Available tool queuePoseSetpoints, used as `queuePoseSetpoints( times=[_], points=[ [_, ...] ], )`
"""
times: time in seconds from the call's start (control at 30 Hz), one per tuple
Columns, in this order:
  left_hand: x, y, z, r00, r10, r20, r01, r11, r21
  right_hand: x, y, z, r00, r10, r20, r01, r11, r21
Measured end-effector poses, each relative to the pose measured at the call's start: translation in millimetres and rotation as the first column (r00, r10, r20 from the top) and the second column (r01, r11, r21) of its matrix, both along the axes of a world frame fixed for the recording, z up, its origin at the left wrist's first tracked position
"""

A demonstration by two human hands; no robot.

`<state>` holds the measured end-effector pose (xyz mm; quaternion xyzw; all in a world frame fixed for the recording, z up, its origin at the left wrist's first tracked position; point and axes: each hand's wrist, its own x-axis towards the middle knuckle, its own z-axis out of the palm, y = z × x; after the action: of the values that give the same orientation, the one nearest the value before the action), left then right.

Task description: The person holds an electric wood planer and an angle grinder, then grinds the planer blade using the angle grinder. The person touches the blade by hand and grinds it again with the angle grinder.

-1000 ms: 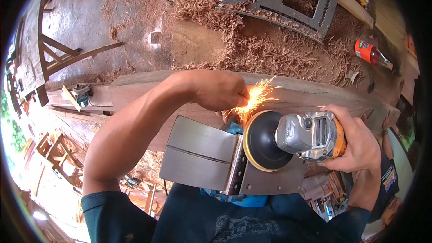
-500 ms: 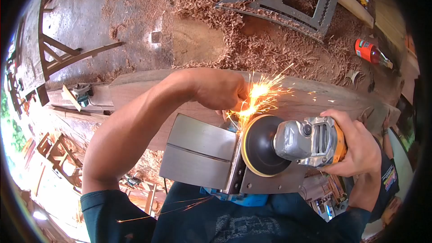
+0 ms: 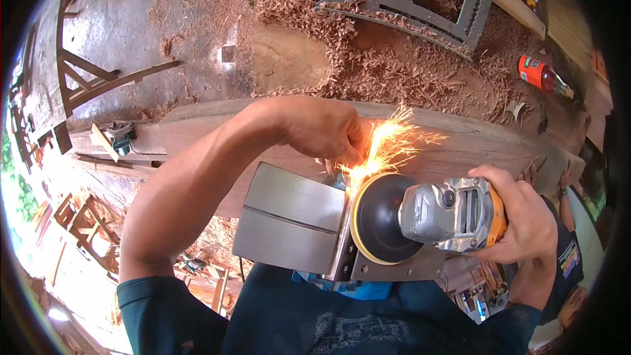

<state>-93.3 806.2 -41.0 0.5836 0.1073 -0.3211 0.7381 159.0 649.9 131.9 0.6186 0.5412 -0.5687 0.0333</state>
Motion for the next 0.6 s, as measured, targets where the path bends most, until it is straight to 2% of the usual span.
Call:
queuePoseSetpoints(
  times=[0.1,0.2,0.33,0.53,0.6],
  points=[
    [3.0,1.8,-1.8,0.995,-0.086,-0.058,0.085,0.996,-0.025,-1.1,-1.2,1.0,0.999,0.035,0.013,-0.035,0.999,0.035],
    [0.7,-1.5,0.5,0.995,-0.008,-0.101,0.000,0.997,-0.076,-3.8,-0.7,2.6,0.998,0.066,0.026,-0.067,0.995,0.073],
    [-0.6,-1.8,-7.0,0.999,-0.035,-0.030,0.033,0.998,-0.059,-0.9,-0.7,1.6,1.000,-0.026,-0.012,0.025,0.999,-0.039],
    [0.3,-0.6,-5.6,0.996,-0.077,-0.036,0.076,0.996,-0.035,-3.6,-1.9,1.8,0.998,0.069,0.013,-0.070,0.995,0.077],
    [-0.1,-1.1,-6.5,0.996,-0.076,-0.041,0.074,0.996,-0.041,-3.0,-1.6,2.0,0.999,0.019,-0.026,-0.019,0.999,0.027]
  ],
)
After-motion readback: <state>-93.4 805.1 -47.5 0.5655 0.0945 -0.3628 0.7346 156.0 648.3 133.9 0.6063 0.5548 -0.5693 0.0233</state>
